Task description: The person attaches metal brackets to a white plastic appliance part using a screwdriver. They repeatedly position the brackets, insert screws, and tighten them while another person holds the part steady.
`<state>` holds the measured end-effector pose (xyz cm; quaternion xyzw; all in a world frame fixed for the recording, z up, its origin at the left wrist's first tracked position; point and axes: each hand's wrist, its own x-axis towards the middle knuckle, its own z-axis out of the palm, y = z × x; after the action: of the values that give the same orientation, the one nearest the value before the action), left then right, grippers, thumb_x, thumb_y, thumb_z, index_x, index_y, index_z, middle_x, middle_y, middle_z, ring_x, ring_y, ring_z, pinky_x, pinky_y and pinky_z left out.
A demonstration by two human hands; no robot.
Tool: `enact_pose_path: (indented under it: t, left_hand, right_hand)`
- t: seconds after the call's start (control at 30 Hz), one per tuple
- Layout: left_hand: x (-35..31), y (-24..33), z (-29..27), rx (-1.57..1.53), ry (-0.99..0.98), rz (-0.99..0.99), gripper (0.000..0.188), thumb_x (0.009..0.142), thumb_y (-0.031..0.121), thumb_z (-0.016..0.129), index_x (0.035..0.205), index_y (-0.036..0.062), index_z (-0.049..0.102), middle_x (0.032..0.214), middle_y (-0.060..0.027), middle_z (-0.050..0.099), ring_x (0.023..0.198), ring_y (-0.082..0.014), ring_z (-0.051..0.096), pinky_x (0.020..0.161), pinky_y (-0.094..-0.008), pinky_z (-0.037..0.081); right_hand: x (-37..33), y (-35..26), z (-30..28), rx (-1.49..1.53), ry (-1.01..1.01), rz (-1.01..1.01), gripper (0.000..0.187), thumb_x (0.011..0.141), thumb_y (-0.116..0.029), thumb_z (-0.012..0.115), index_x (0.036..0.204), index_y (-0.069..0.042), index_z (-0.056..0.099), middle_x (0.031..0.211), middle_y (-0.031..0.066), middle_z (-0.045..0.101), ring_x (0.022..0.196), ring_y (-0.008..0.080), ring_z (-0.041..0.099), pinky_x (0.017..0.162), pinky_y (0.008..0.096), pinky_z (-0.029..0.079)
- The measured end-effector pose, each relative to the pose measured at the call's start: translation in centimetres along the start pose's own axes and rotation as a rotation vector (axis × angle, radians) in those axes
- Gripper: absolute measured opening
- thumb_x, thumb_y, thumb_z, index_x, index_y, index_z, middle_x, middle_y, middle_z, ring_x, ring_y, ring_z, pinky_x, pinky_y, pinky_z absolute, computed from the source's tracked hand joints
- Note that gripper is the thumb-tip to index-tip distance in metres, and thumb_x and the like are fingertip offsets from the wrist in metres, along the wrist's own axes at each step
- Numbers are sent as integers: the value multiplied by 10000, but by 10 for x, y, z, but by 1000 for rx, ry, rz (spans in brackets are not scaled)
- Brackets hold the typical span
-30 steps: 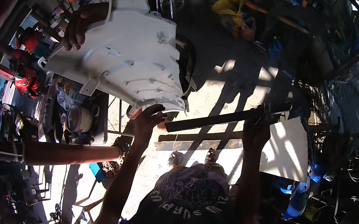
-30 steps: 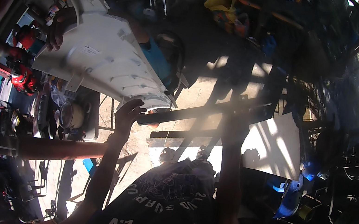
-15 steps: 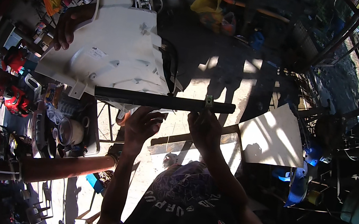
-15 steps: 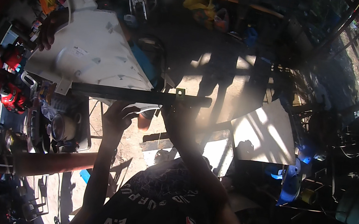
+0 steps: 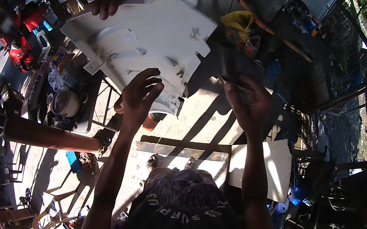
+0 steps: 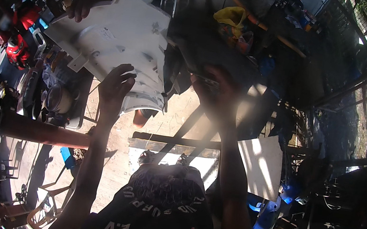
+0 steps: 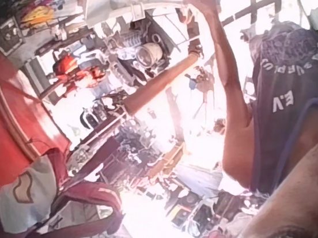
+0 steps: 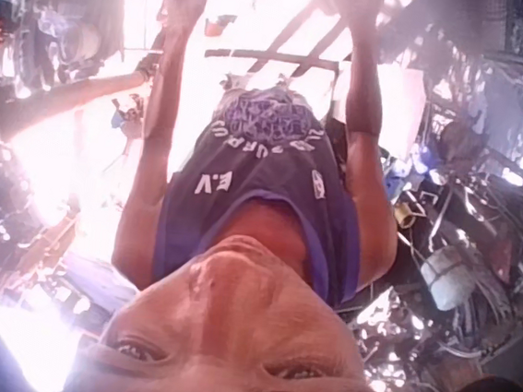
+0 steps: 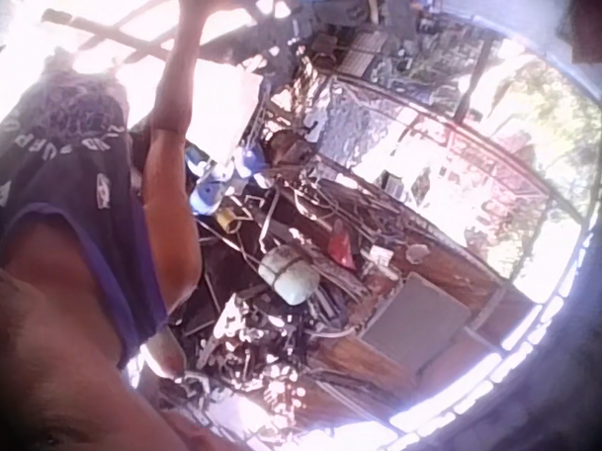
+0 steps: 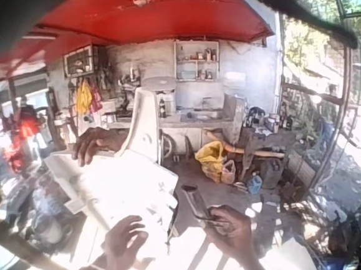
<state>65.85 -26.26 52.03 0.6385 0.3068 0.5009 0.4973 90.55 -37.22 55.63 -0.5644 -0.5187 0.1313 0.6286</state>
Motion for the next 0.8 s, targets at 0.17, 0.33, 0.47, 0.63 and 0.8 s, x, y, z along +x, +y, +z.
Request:
enact_pose_path:
  t: [0.17,0.33,0.47,0.63,0.8]
  left_hand:
    - [16,34,53,25,71,236,475,852,91,800,1280,1,615,1240,-127,660,1083,-219,660,911,-350,553]
    - [21,36,66,11,87,277,437,875,45,769,1276,-37,617,1212,-134,677,1064,-190,664,936,-332,551]
    - [23,31,65,-35,93,248,396,883,58,757,1254,-18,643,1187,-144,691,1081,-207,664,969,-357,541]
    - [26,30,65,-97,67,249,385,898,36,736,1259,-46,631,1175,-147,695,1090,-198,665,983,-342,536]
    - [24,33,56,-59,38,243,372,908,3,717,1261,-67,625,1182,-143,695,1107,-178,657,966,-307,534]
  right_hand:
    - [24,5,18,228,-25,-61,260,878,-36,754,1117,33,675,1004,94,735,942,153,708,837,283,554]
    - [27,-1,22,275,-89,58,284,883,-37,750,1146,37,673,1021,90,728,957,146,694,843,280,545]
    - [31,-6,24,294,-155,47,297,881,-41,758,1154,38,672,1039,92,729,965,137,687,849,271,534]
    - [38,-2,28,315,-178,39,268,883,-42,760,1130,28,682,1040,84,733,973,122,678,867,255,519]
    - [41,-14,29,311,-164,12,255,884,-51,764,1115,23,687,1037,78,734,959,107,674,853,232,507]
